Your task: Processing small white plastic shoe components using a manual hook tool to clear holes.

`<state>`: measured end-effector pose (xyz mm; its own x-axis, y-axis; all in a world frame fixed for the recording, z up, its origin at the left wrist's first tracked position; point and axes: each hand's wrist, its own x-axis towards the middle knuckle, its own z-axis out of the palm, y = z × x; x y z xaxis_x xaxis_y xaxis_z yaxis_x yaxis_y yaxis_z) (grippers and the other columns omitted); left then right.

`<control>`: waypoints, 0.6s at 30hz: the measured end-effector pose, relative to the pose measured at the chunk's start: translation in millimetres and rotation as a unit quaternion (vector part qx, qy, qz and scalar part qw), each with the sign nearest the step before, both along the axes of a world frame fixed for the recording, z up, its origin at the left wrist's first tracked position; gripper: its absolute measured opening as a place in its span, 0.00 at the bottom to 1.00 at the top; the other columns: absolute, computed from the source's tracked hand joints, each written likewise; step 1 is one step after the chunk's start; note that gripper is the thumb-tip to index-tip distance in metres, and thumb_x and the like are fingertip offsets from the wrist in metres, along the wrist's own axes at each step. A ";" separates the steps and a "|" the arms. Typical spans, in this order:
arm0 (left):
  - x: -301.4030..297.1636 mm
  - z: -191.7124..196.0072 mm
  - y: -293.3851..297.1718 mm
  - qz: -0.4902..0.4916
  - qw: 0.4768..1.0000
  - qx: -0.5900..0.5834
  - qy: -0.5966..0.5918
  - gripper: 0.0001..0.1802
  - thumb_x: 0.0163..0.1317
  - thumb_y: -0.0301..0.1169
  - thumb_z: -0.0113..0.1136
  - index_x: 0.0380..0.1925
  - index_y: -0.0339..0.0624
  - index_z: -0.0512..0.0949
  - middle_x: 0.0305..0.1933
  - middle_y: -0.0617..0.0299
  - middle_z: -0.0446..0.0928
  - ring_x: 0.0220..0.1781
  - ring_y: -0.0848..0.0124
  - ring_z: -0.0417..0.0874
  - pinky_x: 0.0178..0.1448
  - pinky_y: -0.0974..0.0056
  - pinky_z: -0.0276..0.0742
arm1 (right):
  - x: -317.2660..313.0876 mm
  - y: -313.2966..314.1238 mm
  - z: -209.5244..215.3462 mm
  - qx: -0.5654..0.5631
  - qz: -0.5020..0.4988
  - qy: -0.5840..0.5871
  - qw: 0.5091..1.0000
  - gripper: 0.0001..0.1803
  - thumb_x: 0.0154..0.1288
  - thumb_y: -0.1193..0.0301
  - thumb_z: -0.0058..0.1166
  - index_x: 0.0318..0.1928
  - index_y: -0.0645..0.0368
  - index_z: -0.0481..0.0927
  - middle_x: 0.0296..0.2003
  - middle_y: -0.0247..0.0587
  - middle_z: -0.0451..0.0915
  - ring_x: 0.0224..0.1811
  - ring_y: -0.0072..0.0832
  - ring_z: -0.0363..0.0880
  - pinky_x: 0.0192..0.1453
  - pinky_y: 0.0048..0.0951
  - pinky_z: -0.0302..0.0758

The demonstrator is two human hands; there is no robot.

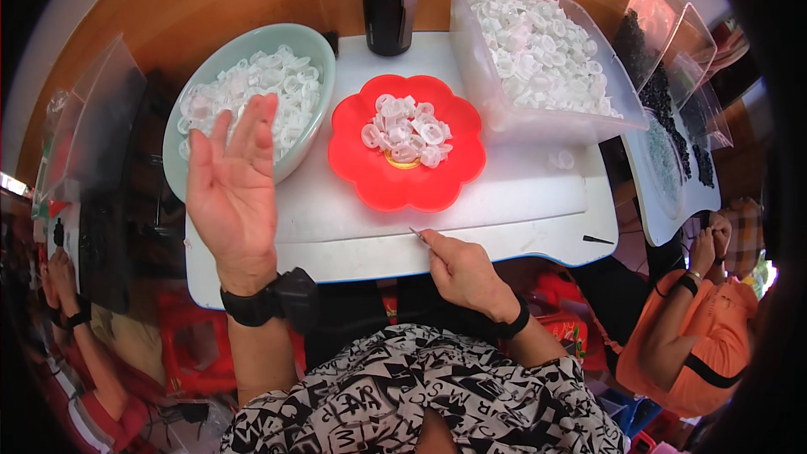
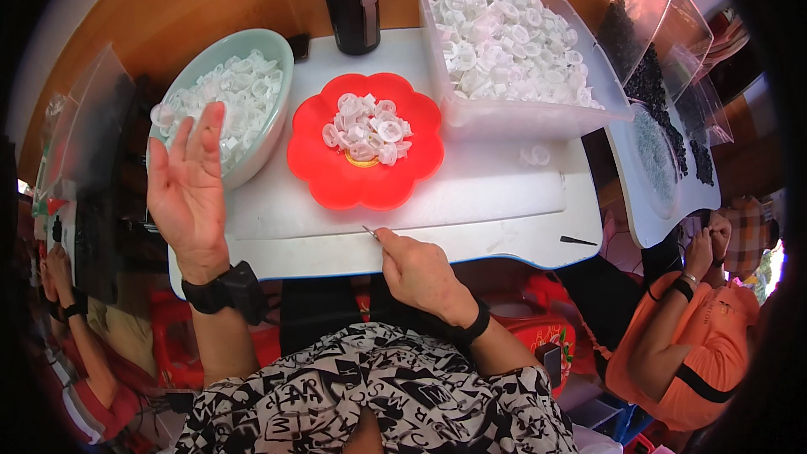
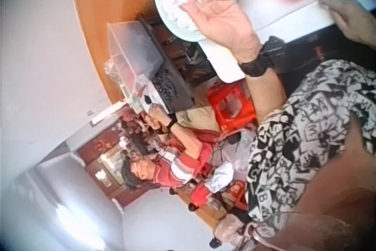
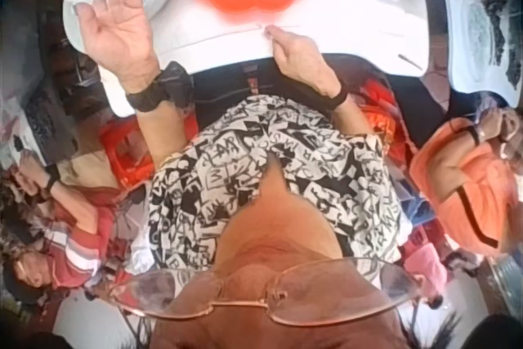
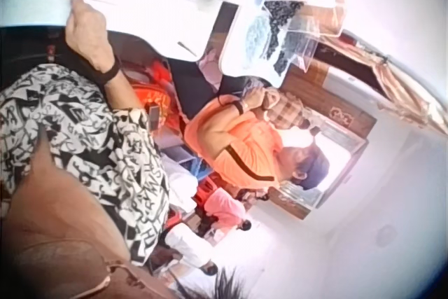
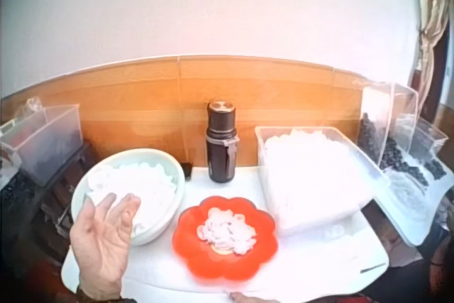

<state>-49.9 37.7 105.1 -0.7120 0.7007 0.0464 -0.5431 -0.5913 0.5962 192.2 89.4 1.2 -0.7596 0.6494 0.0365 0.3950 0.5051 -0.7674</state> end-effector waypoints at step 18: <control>55.3 -88.0 62.3 -0.057 0.496 -0.294 0.815 0.14 0.47 0.21 0.60 0.38 0.36 0.78 0.51 0.52 0.69 0.55 0.54 0.65 0.56 0.53 0.61 | 4.2 4.9 -8.7 -0.017 0.005 0.047 0.999 0.17 0.57 0.77 0.46 0.49 0.66 0.72 0.31 0.55 0.78 0.32 0.49 0.78 0.36 0.42 0.75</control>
<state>5.4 99.9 17.1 -0.0192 0.9658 0.2585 0.9335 -0.0753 0.3506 196.4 94.2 -7.5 -0.7605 0.6434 0.0874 0.3144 0.4826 -0.8175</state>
